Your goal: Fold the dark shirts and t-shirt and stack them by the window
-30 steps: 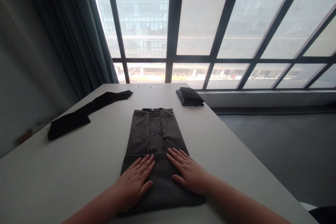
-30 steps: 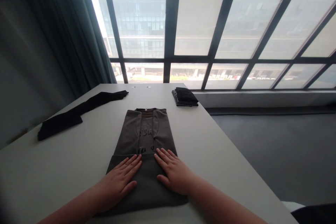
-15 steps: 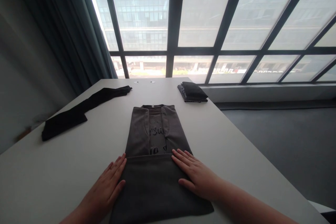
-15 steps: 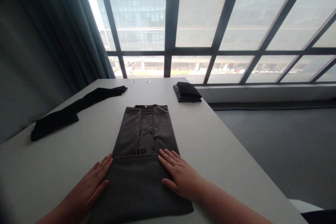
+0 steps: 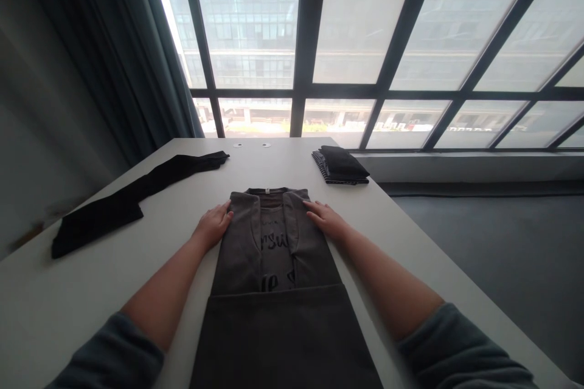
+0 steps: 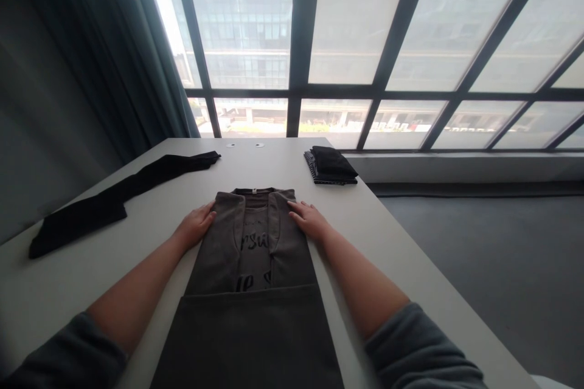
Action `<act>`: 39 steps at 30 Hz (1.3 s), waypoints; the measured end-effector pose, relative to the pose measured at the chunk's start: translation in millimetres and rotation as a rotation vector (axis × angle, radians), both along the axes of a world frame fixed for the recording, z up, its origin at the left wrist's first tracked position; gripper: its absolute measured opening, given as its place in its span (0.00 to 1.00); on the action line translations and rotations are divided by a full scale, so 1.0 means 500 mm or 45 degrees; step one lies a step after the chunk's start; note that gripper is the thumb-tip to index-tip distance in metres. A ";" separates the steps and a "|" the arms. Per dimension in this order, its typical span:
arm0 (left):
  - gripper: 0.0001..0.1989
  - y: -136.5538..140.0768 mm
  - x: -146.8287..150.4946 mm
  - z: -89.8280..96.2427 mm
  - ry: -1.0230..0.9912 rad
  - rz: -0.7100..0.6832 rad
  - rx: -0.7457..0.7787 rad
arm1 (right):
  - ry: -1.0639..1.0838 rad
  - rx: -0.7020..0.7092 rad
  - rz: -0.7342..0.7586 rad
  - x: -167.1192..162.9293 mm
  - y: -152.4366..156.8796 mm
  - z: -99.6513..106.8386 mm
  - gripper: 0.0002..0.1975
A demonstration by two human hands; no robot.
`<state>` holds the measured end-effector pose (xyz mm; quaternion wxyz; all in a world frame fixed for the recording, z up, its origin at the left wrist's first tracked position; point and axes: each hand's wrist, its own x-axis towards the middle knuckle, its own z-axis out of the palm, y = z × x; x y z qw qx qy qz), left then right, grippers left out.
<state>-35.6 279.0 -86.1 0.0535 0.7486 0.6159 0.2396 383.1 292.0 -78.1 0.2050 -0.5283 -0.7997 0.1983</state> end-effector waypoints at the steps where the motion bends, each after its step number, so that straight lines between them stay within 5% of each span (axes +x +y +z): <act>1: 0.28 0.024 0.003 0.001 -0.007 0.006 0.000 | 0.017 0.005 -0.016 -0.007 0.024 0.001 0.28; 7: 0.30 0.111 0.009 0.004 -0.086 0.123 -0.039 | 0.157 0.061 -0.075 -0.023 0.123 -0.001 0.23; 15: 0.33 0.163 0.047 0.021 -0.145 0.338 -0.090 | 0.467 0.184 -0.125 -0.034 0.165 -0.002 0.14; 20: 0.20 0.177 0.063 0.023 -0.110 0.358 -0.119 | 0.608 0.198 -0.174 -0.045 0.171 -0.004 0.13; 29: 0.13 0.151 0.057 0.057 -0.252 0.258 0.037 | 1.179 -0.055 -0.110 -0.057 0.143 0.023 0.31; 39: 0.14 0.065 0.048 0.119 -0.427 0.042 0.296 | 1.038 0.017 -0.183 -0.046 0.079 0.089 0.17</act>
